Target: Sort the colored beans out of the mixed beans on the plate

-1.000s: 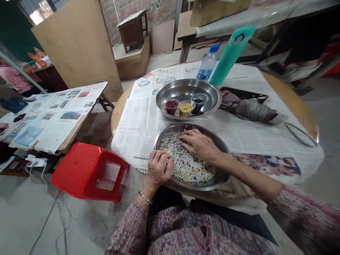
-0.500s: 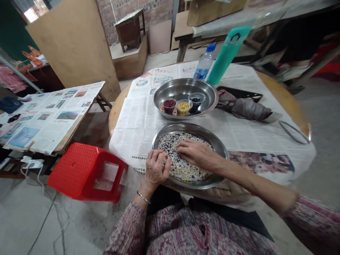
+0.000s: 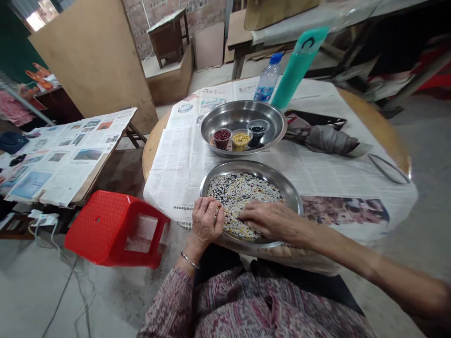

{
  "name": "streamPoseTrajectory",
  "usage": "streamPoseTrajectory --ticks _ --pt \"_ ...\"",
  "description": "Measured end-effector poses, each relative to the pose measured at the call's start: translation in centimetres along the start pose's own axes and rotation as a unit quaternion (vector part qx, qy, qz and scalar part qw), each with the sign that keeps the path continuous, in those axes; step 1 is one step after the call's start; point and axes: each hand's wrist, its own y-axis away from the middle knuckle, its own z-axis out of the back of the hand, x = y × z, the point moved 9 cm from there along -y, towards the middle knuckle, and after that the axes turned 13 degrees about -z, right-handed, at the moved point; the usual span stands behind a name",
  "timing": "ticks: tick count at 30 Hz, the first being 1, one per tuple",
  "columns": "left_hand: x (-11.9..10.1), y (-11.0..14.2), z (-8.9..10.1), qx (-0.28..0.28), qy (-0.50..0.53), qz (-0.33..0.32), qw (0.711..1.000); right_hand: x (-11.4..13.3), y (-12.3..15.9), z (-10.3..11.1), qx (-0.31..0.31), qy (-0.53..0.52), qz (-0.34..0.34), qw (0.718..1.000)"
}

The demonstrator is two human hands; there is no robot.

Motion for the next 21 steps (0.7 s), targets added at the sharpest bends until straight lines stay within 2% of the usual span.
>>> streamPoseTrajectory --ticks 2,5,8,10,13,15,18,21 --pt "0.0 0.0 0.0 -0.002 -0.001 0.000 1.000 -1.0 -1.5 0.0 -0.004 0.010 -0.010 1.000" --pt "-0.1 -0.1 0.1 -0.009 -0.003 -0.009 1.000 -3.4 -4.0 1.1 -0.049 0.037 -0.110 0.992" --pt "-0.2 -0.1 0.1 -0.015 -0.003 -0.019 1.000 -3.5 -5.4 1.5 -0.069 0.043 -0.160 0.984" --pt "-0.2 0.0 0.2 -0.016 -0.002 -0.018 1.000 -1.7 -5.8 0.9 -0.059 0.014 -0.126 0.990" --pt "0.0 0.2 0.1 -0.009 0.003 -0.004 1.000 1.8 -5.4 -0.6 -0.017 -0.049 -0.023 0.998" --pt "0.1 0.2 0.1 -0.006 0.003 0.001 1.000 3.0 -4.6 -1.6 0.024 -0.070 0.035 0.997" --pt "-0.1 0.1 0.2 -0.010 0.000 -0.004 1.000 1.7 -3.6 -2.0 0.051 -0.045 0.043 0.997" --pt "-0.2 -0.1 0.3 -0.017 0.004 -0.010 1.000 -1.8 -3.7 0.0 -0.002 -0.011 -0.025 1.000"
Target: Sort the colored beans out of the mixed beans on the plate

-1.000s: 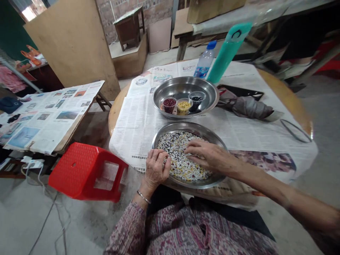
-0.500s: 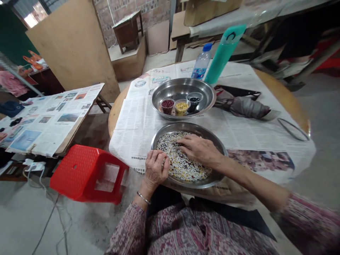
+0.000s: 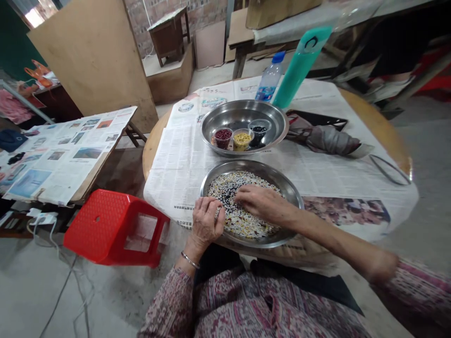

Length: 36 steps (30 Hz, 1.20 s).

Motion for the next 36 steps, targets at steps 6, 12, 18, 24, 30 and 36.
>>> streamPoseTrajectory --ticks 6,12,18,24,30,36 --pt "0.1 0.0 -0.1 0.002 -0.002 -0.001 1.000 -3.4 -1.9 2.7 -0.098 0.083 -0.162 0.978" --pt "0.0 0.0 0.0 0.001 -0.005 0.000 1.000 1.1 -1.5 -0.2 -0.007 0.021 -0.054 0.998" --pt "0.0 -0.1 -0.1 0.011 -0.004 -0.001 1.000 3.1 2.9 1.3 0.045 -0.014 0.037 0.998" --pt "0.0 -0.1 -0.1 0.009 -0.008 0.001 1.000 3.4 4.4 -0.2 0.079 0.001 0.068 0.995" --pt "-0.1 0.0 0.0 -0.001 -0.006 -0.006 1.000 1.3 -0.4 1.0 -0.064 0.013 0.002 0.998" --pt "0.0 -0.1 0.5 -0.020 -0.007 -0.003 1.000 5.1 -2.0 -0.3 -0.077 -0.038 0.103 0.991"
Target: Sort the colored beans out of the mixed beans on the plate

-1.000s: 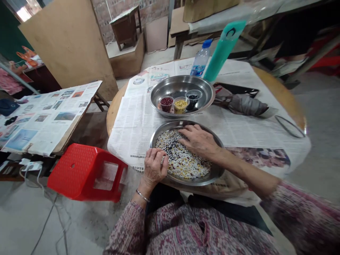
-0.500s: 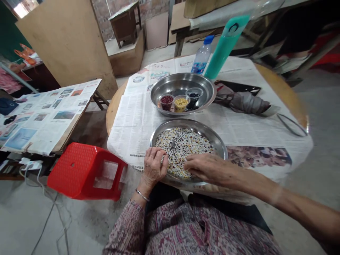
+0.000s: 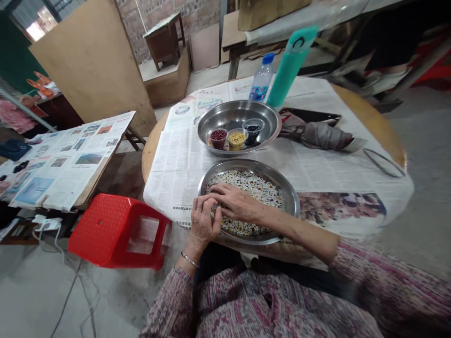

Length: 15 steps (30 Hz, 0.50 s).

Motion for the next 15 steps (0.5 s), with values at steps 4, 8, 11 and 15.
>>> streamPoseTrajectory --ticks 4,8,11,15 --pt "0.1 0.2 -0.2 0.005 0.001 0.003 1.000 0.1 1.1 -0.4 0.029 -0.008 0.035 0.999" --pt "0.2 0.3 -0.4 0.010 0.013 0.005 1.000 -4.1 2.4 1.9 -0.005 0.082 -0.039 0.996" --pt "0.1 0.2 -0.4 0.009 0.013 0.000 1.000 -7.5 3.1 3.6 -0.056 0.135 -0.143 0.979" --pt "0.1 0.1 -0.4 0.012 0.011 0.002 1.000 -6.7 3.5 3.1 -0.056 0.123 -0.177 0.975"
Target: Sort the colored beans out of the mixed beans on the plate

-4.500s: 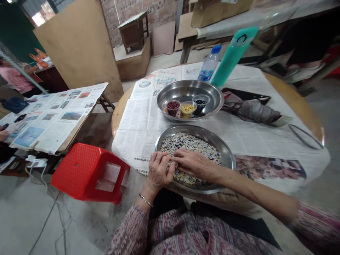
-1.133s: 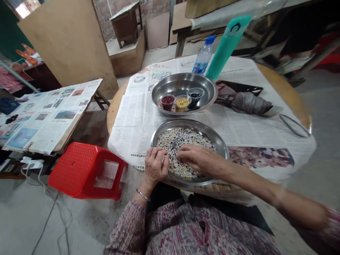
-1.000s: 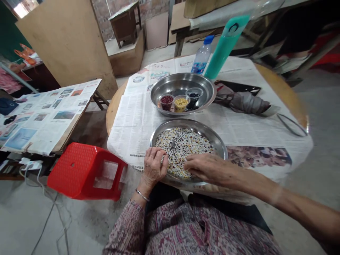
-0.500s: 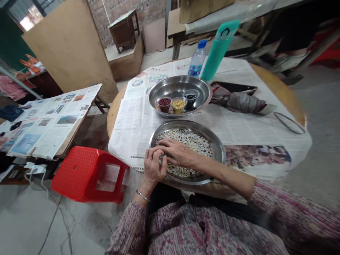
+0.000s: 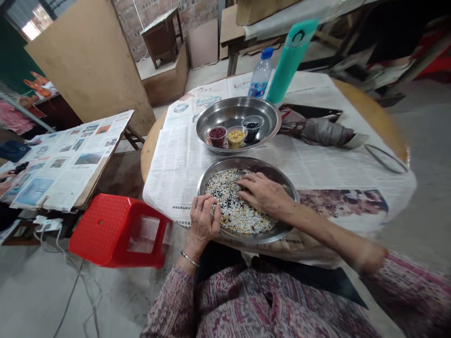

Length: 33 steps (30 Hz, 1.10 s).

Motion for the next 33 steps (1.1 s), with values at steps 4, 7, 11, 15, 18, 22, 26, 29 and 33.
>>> streamPoseTrajectory --ticks 4,7,11,15,18,22,26,29,33 --pt "0.0 0.0 0.0 0.003 0.000 0.000 1.000 4.9 2.4 -0.2 0.059 -0.068 0.125 0.988" --pt "0.1 0.1 -0.1 0.013 -0.001 0.003 1.000 5.4 3.9 0.8 0.051 -0.091 0.150 0.983" --pt "-0.1 -0.2 0.3 0.015 -0.006 0.007 1.000 2.0 4.9 2.3 -0.014 -0.101 0.058 0.993" --pt "-1.1 -2.0 0.5 0.062 -0.039 -0.027 0.997 -1.2 5.9 3.4 -0.075 -0.126 -0.067 0.987" --pt "-0.9 -3.8 -0.8 0.133 -0.036 -0.021 0.990 -1.5 6.4 4.0 -0.113 -0.158 -0.101 0.976" --pt "1.5 -5.5 -4.5 0.208 -0.080 0.019 0.975 -1.7 6.8 4.4 -0.173 -0.205 -0.130 0.955" --pt "3.4 -6.3 -9.3 0.247 -0.121 0.052 0.960 -2.2 7.4 4.6 -0.217 -0.236 -0.149 0.935" --pt "2.8 -6.9 -12.2 0.274 -0.082 0.050 0.957 -2.2 7.7 5.0 -0.246 -0.234 -0.151 0.928" --pt "-0.4 -6.9 -14.1 0.327 0.035 -0.021 0.944 -2.4 7.7 4.8 -0.246 -0.226 -0.169 0.928"
